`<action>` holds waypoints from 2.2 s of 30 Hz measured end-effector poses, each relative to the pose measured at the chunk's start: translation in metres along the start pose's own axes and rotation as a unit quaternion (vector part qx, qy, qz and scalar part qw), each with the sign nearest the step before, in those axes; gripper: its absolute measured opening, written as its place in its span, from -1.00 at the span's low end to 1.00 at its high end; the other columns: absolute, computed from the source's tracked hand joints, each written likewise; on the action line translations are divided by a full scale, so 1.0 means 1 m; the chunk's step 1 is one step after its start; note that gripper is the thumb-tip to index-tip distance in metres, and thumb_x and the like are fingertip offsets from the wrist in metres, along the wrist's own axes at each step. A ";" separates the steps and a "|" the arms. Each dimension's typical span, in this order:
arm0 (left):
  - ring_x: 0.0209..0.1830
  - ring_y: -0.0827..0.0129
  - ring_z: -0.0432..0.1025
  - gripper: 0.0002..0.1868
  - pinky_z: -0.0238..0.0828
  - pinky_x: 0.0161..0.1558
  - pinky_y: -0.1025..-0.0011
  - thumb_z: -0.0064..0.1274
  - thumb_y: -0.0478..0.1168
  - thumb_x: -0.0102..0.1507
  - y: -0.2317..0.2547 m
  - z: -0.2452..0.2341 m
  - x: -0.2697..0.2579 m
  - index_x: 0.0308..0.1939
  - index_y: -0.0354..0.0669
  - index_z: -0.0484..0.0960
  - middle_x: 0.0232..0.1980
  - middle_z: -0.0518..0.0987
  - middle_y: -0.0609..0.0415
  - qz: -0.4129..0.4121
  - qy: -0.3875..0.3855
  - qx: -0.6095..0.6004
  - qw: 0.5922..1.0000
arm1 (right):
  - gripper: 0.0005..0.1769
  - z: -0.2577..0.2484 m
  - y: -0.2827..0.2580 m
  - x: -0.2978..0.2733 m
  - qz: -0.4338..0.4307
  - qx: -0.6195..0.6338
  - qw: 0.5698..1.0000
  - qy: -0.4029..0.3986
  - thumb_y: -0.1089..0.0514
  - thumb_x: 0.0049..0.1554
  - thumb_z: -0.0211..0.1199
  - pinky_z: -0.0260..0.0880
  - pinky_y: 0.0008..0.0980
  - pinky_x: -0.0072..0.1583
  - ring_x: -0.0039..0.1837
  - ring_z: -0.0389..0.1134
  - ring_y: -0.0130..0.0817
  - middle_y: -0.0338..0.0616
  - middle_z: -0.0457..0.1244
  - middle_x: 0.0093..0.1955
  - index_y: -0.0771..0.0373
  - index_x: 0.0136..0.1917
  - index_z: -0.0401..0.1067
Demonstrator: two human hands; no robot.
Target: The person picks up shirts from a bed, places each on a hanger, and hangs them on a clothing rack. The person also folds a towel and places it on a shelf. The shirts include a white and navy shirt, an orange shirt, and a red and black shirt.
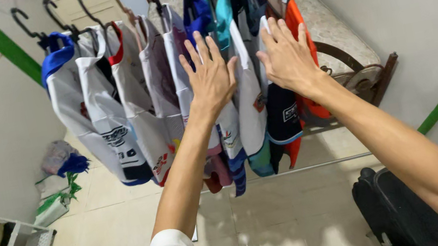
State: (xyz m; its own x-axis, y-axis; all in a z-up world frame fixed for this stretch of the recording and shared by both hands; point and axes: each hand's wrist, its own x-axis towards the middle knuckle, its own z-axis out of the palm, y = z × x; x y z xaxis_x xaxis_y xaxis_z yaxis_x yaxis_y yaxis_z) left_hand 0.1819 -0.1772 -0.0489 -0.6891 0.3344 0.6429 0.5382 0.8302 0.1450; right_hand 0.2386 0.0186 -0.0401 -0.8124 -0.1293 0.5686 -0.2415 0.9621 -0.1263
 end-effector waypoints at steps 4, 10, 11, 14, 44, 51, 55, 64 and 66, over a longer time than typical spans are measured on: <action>0.61 -0.44 -0.27 -0.06 -0.35 0.47 -0.37 0.03 0.16 0.32 -0.025 -0.017 -0.039 0.49 -0.53 0.07 0.59 -0.14 -0.54 0.038 -0.025 -0.007 0.999 | -0.26 0.016 -0.035 -0.006 0.014 0.004 1.000 -0.006 -0.03 0.29 0.05 -0.20 0.48 0.45 0.61 -0.09 0.28 0.36 -0.09 0.62 0.51 0.55 0.03; 0.61 -0.41 -0.29 0.01 -0.36 0.46 -0.33 0.08 0.16 0.27 -0.084 -0.060 -0.111 0.51 -0.51 0.00 0.59 -0.16 -0.53 0.014 -0.082 0.039 0.996 | -0.17 0.041 -0.129 -0.033 -0.017 -0.004 0.999 0.034 -0.07 0.28 0.03 -0.23 0.47 0.47 0.63 -0.14 0.30 0.43 -0.13 0.63 0.55 0.59 -0.05; 0.61 -0.40 -0.29 0.01 -0.36 0.47 -0.32 0.08 0.15 0.27 -0.097 -0.066 -0.124 0.51 -0.50 0.00 0.59 -0.15 -0.52 0.005 -0.091 0.046 0.995 | -0.18 0.046 -0.145 -0.040 -0.021 0.015 0.999 0.020 -0.07 0.29 0.01 -0.24 0.47 0.49 0.65 -0.14 0.26 0.39 -0.12 0.64 0.52 0.60 -0.05; 0.62 -0.37 -0.28 0.00 -0.35 0.48 -0.30 0.06 0.15 0.28 -0.129 -0.085 -0.161 0.52 -0.49 0.00 0.60 -0.14 -0.51 -0.017 -0.109 0.057 0.992 | -0.19 0.055 -0.191 -0.051 -0.015 0.020 0.999 -0.042 -0.12 0.30 0.01 -0.25 0.47 0.48 0.65 -0.16 0.26 0.36 -0.13 0.64 0.47 0.59 -0.03; 0.63 -0.32 -0.24 -0.08 -0.32 0.47 -0.27 -0.10 0.18 0.36 -0.593 -0.221 -0.299 0.52 -0.48 0.01 0.60 -0.12 -0.50 -0.273 -0.138 0.154 0.940 | -0.02 0.332 -0.619 0.157 -0.191 0.122 0.941 -0.249 -0.38 0.26 -0.12 -0.46 0.56 0.45 0.69 -0.40 0.19 0.25 -0.32 0.68 0.34 0.63 -0.21; 0.63 -0.32 -0.25 -0.08 -0.33 0.47 -0.31 -0.11 0.20 0.37 -0.718 -0.191 -0.257 0.52 -0.48 0.00 0.59 -0.13 -0.51 -0.285 -0.167 0.150 0.932 | 0.03 0.428 -0.660 0.258 -0.166 0.113 0.941 -0.274 -0.43 0.24 -0.13 -0.46 0.54 0.48 0.70 -0.40 0.21 0.28 -0.31 0.69 0.37 0.64 -0.22; 0.63 -0.34 -0.26 -0.10 -0.32 0.48 -0.29 -0.11 0.19 0.38 -0.804 -0.168 -0.224 0.51 -0.49 0.03 0.59 -0.13 -0.53 -0.258 -0.160 0.143 0.942 | 0.03 0.480 -0.681 0.310 -0.158 0.119 0.946 -0.257 -0.44 0.25 -0.14 -0.45 0.54 0.48 0.69 -0.39 0.26 0.32 -0.28 0.68 0.39 0.63 -0.19; 0.62 -0.32 -0.26 -0.07 -0.32 0.46 -0.31 -0.08 0.19 0.34 -1.004 -0.076 -0.094 0.53 -0.44 0.02 0.59 -0.11 -0.49 -0.182 -0.190 0.086 0.961 | 0.06 0.611 -0.679 0.481 -0.054 0.060 0.969 -0.233 -0.46 0.24 -0.16 -0.54 0.52 0.47 0.68 -0.38 0.25 0.33 -0.27 0.67 0.43 0.62 -0.19; 0.62 -0.30 -0.26 -0.08 -0.33 0.45 -0.32 -0.07 0.19 0.33 -1.044 -0.059 -0.056 0.52 -0.43 0.03 0.60 -0.13 -0.48 -0.165 -0.212 0.088 0.959 | 0.04 0.634 -0.673 0.520 -0.024 0.041 0.970 -0.237 -0.45 0.25 -0.18 -0.57 0.53 0.46 0.68 -0.40 0.25 0.32 -0.29 0.67 0.42 0.62 -0.19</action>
State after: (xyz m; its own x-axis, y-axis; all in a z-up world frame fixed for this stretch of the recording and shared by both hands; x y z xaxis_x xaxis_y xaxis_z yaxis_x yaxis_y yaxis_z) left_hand -0.3128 -1.0888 -0.1915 -0.9634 0.1613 0.2143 0.1926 0.9720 0.1343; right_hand -0.3582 -0.8486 -0.1748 -0.9474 -0.2879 0.1398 -0.3105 0.9326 -0.1837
